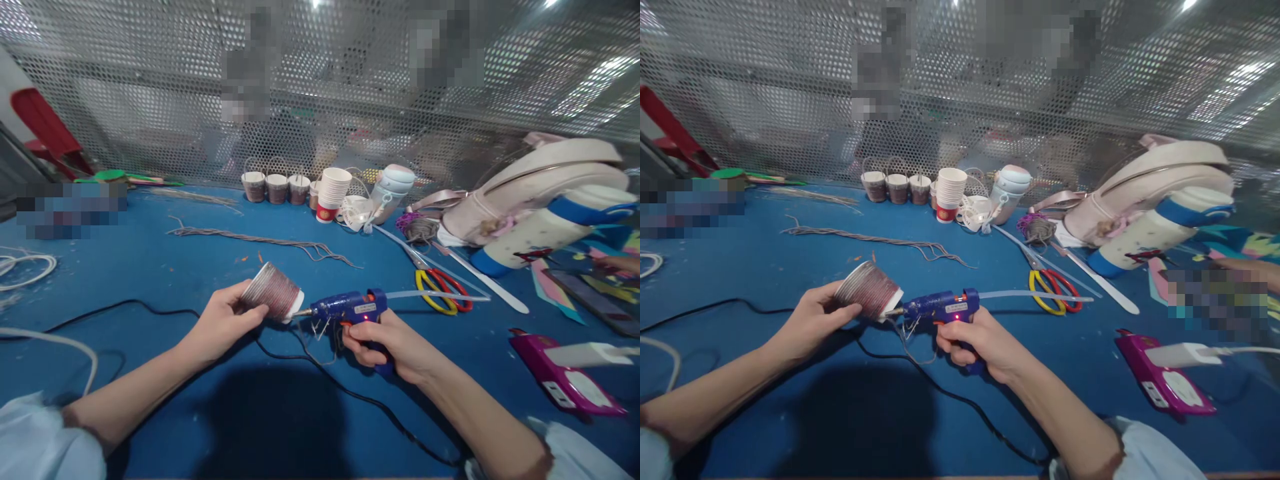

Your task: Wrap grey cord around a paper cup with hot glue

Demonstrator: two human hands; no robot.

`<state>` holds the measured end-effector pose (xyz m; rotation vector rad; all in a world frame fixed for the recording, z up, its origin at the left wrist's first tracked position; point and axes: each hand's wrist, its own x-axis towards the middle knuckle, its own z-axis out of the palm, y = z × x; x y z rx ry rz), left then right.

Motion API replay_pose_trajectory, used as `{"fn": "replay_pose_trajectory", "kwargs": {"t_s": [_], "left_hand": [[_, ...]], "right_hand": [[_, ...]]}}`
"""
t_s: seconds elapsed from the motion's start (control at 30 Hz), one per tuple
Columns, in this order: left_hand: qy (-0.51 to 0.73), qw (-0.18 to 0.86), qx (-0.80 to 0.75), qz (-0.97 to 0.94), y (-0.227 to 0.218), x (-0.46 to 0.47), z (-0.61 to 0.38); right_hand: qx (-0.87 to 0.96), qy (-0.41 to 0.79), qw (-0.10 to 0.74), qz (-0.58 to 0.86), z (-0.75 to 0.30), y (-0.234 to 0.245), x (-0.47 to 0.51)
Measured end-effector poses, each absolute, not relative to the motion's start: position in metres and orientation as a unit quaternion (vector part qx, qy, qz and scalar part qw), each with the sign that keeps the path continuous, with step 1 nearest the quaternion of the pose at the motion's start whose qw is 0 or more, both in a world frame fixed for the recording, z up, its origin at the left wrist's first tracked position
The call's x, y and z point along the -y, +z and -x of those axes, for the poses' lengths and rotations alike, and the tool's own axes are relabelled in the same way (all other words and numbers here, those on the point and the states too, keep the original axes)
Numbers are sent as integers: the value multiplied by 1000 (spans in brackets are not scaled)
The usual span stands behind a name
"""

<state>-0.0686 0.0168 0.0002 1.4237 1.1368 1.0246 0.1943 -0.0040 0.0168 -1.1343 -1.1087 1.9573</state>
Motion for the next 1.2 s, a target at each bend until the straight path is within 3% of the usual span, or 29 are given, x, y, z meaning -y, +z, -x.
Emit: {"fn": "replay_pose_trajectory", "kwargs": {"t_s": [0.5,0.6,0.73,0.87,1.2], "left_hand": [[427,508,-432,-611,-5,-17,73],[422,503,-429,-621,-6,-18,73],[400,465,-445,-652,-6,-17,73],[388,396,-453,-698,-4,-16,70],[381,316,-459,-737,2,-14,67]], "right_hand": [[451,674,338,477,-212,24,-9],[537,552,355,531,-224,32,-14],[637,312,277,648,-231,38,-17],[718,177,231,633,-230,36,-17],[689,217,218,656,-226,8,-36]]}}
